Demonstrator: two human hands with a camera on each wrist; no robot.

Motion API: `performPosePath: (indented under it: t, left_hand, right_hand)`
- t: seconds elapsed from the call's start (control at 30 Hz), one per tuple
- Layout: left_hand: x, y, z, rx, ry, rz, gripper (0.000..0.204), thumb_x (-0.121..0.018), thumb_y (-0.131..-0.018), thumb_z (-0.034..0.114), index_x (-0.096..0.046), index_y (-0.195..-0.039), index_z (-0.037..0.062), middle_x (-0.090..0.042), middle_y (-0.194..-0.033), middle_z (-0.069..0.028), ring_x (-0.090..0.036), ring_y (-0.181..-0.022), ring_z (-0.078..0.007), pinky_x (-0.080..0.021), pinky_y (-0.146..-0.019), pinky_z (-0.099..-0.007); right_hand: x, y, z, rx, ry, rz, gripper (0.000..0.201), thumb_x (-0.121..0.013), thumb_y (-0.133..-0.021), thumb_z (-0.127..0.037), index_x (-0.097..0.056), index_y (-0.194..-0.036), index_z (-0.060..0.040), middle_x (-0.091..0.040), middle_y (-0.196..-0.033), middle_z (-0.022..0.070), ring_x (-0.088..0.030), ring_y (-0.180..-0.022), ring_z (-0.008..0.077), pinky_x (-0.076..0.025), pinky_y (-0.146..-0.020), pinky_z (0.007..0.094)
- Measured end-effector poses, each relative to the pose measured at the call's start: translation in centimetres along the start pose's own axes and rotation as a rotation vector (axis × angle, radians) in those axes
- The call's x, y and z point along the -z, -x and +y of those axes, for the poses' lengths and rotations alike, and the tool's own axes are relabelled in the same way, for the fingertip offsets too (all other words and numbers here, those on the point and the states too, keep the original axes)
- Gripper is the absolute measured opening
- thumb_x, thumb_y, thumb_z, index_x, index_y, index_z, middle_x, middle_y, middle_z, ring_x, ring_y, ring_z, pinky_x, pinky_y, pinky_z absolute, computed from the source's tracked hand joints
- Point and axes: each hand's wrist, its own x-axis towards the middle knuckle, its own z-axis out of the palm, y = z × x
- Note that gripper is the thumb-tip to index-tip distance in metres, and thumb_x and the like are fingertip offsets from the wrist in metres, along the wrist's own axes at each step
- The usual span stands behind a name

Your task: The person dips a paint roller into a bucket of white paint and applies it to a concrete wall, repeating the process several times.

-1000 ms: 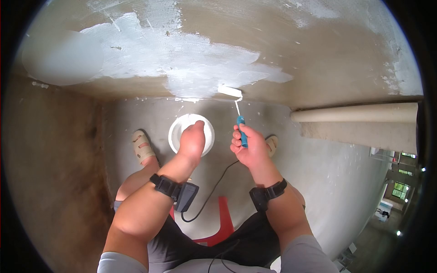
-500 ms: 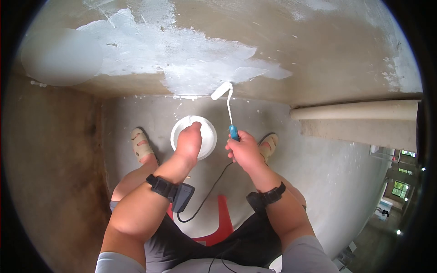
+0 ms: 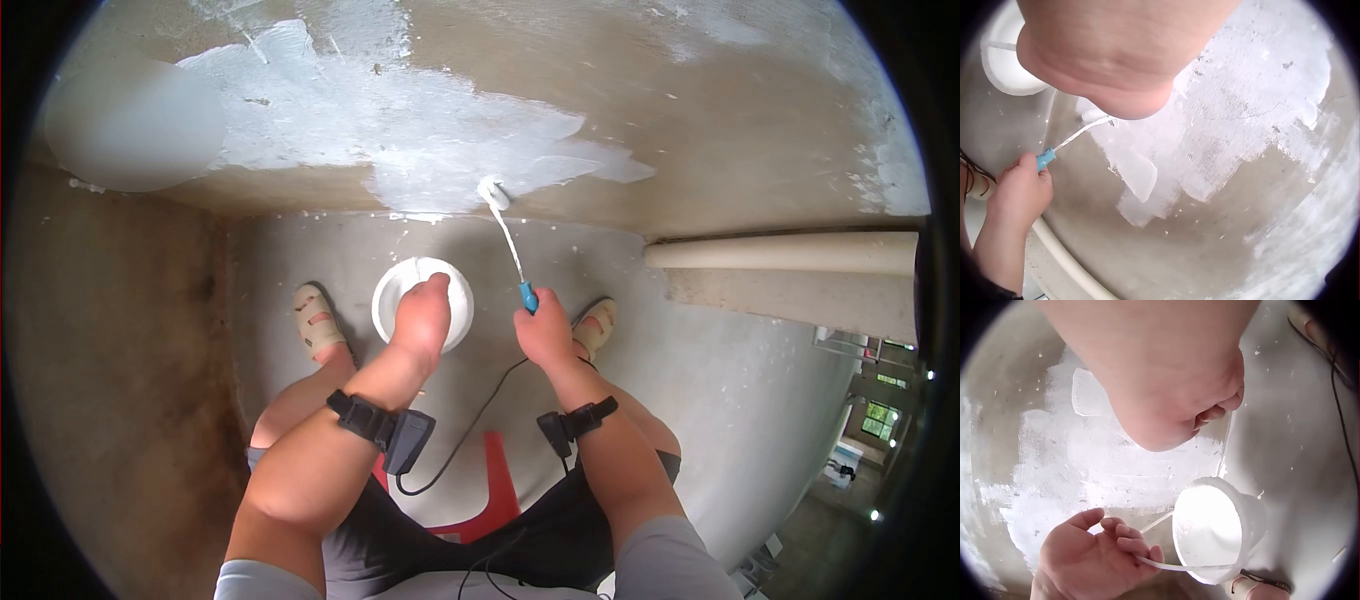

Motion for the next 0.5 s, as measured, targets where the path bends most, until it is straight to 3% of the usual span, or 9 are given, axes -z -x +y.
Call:
performPosePath:
  t: [0.17,0.23,0.27,0.33,0.5]
  left_hand:
    - [0.5,0.1,0.4,-0.014,0.009,0.011,0.026,-0.055,-0.094,0.035,-0.059,-0.091,0.0094,-0.053,-0.085,-0.0025,-0.044,-0.07,-0.013,-0.037,-0.062,-0.0289]
    - [0.6,0.0,0.4,-0.032,0.009,0.009,0.026,-0.055,-0.094,0.035,-0.059,-0.091,0.0095,-0.053,-0.084,-0.0021,-0.043,-0.069,-0.0127,-0.036,-0.062,-0.0288]
    - [0.6,-0.2,0.3,-0.034,0.009,0.009,0.026,-0.055,-0.094,0.035,-0.059,-0.091,0.0095,-0.053,-0.084,-0.0021,-0.043,-0.069,-0.0127,-0.036,-0.062,-0.0288]
    - [0.5,-0.3,0.0,-0.038,0.002,-0.008,0.026,-0.055,-0.094,0.035,-0.059,-0.091,0.0095,-0.053,-0.084,-0.0021,-0.043,-0.07,-0.0128,-0.037,-0.062,-0.0288]
    - [-0.3,0.3,-0.1,-0.018,0.005,-0.002,0.026,-0.055,-0.095,0.035,-0.059,-0.09,0.0092,-0.053,-0.084,-0.0024,-0.044,-0.07,-0.013,-0.037,-0.062,-0.029]
  right_hand:
    - [-1.1,-0.7,0.8,0.09,-0.107,-0.009,0.032,-0.059,-0.085,-0.018,-0.064,-0.109,0.0015,-0.07,-0.098,0.0223,-0.067,-0.092,0.0408,-0.052,-0.083,0.0461]
    - [-1.1,-0.2,0.3,-0.01,-0.273,-0.116,0.025,-0.059,-0.085,-0.016,-0.066,-0.101,0.0013,-0.07,-0.087,0.0163,-0.068,-0.079,0.0303,-0.053,-0.072,0.0398]
    - [-1.1,0.0,0.1,-0.008,-0.274,-0.115,0.025,-0.059,-0.085,-0.016,-0.066,-0.101,0.0013,-0.07,-0.087,0.0163,-0.068,-0.079,0.0303,-0.053,-0.072,0.0398]
    - [-1.2,0.4,0.1,-0.177,-0.49,-0.197,0.019,-0.061,-0.085,-0.014,-0.066,-0.096,0.001,-0.066,-0.077,0.0086,-0.062,-0.067,0.0179,-0.049,-0.062,0.0335]
    - [-0.4,0.8,0.1,-0.221,-0.595,-0.253,0.016,-0.062,-0.085,-0.012,-0.065,-0.093,0.0014,-0.061,-0.07,0.0044,-0.056,-0.061,0.0133,-0.044,-0.056,0.0315]
